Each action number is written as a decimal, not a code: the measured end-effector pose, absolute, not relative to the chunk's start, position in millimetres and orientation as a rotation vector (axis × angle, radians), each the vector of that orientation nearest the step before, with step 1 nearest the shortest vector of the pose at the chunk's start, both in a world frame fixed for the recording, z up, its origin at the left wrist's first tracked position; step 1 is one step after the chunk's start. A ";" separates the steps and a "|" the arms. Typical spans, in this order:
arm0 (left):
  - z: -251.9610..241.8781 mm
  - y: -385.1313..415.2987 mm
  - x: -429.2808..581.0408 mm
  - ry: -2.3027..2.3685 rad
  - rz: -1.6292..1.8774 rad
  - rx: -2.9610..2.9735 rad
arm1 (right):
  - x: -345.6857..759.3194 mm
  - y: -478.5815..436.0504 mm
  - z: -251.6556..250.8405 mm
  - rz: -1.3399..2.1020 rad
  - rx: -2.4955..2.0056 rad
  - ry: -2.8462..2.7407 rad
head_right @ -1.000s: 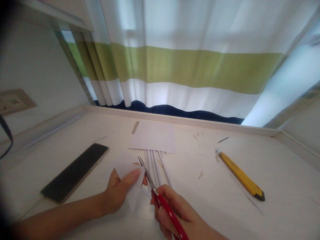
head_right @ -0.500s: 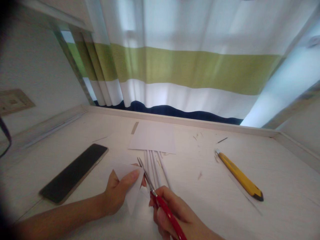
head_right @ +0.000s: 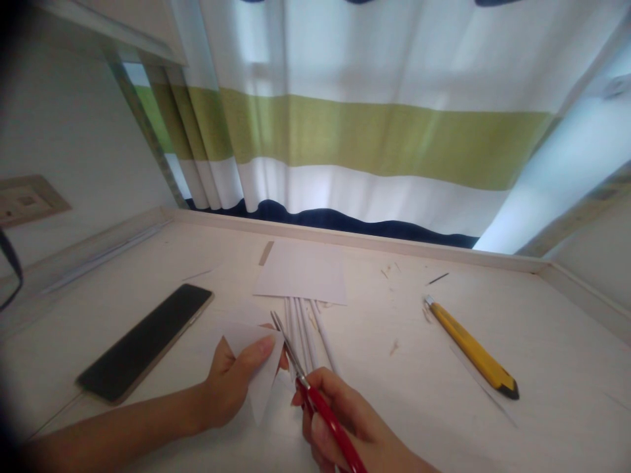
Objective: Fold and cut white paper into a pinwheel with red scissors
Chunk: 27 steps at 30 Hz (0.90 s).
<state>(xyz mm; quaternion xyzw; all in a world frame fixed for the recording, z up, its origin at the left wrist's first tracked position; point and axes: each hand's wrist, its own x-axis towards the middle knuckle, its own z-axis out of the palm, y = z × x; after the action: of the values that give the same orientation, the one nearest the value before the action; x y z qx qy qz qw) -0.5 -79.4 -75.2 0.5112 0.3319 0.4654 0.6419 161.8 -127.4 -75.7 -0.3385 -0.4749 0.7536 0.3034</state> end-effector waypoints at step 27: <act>-74.2 -77.5 -1.0 0.812 1.023 1.225 | 168.0 -129.0 -79.5 1.897 -0.862 -1.413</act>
<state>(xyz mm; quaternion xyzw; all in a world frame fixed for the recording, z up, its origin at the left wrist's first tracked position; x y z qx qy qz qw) -1.0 -77.5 -74.2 0.5340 0.3538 0.4457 0.6253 168.0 -129.0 -79.5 -0.3259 -0.5341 0.7171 0.3070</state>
